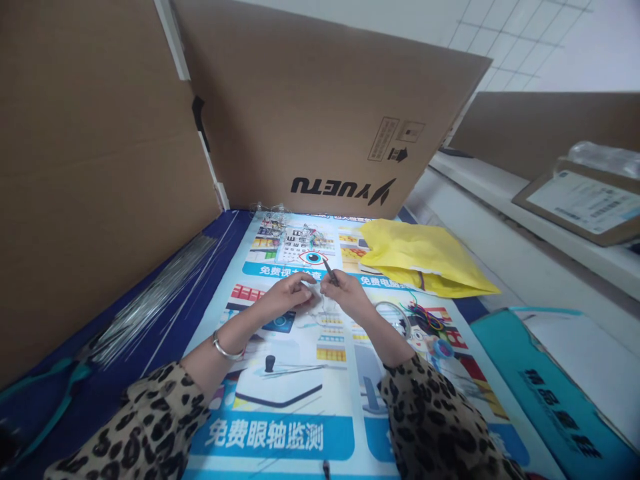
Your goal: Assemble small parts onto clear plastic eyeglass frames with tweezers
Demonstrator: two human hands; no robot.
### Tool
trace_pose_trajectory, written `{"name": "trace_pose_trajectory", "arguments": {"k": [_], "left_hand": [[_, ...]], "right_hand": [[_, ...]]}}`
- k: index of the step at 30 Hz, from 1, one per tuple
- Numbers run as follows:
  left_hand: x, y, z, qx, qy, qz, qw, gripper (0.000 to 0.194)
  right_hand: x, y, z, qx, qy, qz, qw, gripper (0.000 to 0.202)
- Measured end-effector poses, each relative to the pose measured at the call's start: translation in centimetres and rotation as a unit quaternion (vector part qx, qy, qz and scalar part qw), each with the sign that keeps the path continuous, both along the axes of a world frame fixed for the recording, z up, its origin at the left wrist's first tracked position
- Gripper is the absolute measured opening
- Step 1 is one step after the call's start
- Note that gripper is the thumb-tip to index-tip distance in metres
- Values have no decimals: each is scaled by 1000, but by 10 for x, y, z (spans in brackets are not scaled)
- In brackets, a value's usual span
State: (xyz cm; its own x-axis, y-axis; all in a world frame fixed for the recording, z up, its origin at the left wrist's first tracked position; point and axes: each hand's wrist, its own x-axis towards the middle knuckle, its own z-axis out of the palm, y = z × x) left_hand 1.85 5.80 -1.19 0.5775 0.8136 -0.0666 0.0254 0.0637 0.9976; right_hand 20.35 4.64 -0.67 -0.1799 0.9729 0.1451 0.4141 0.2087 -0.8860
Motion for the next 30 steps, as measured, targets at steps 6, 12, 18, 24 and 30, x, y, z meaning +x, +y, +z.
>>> {"name": "trace_pose_trajectory", "arguments": {"k": [6, 12, 18, 24, 30], "left_hand": [[-1, -2, 8, -33, 0, -9, 999, 28], [4, -2, 1, -27, 27, 12, 999, 26], [5, -1, -1, -28, 79, 12, 996, 23], [4, 2, -7, -22, 58, 22, 998, 20], [0, 7, -6, -40, 26, 133, 990, 22]], "right_hand": [[-10, -1, 12, 13, -75, 26, 997, 12], [-15, -4, 16, 16, -92, 49, 994, 12], [-18, -5, 12, 29, -74, 46, 996, 12], [-20, -6, 7, 72, -66, 31, 995, 17], [-7, -7, -6, 163, -187, -69, 966, 23]]}}
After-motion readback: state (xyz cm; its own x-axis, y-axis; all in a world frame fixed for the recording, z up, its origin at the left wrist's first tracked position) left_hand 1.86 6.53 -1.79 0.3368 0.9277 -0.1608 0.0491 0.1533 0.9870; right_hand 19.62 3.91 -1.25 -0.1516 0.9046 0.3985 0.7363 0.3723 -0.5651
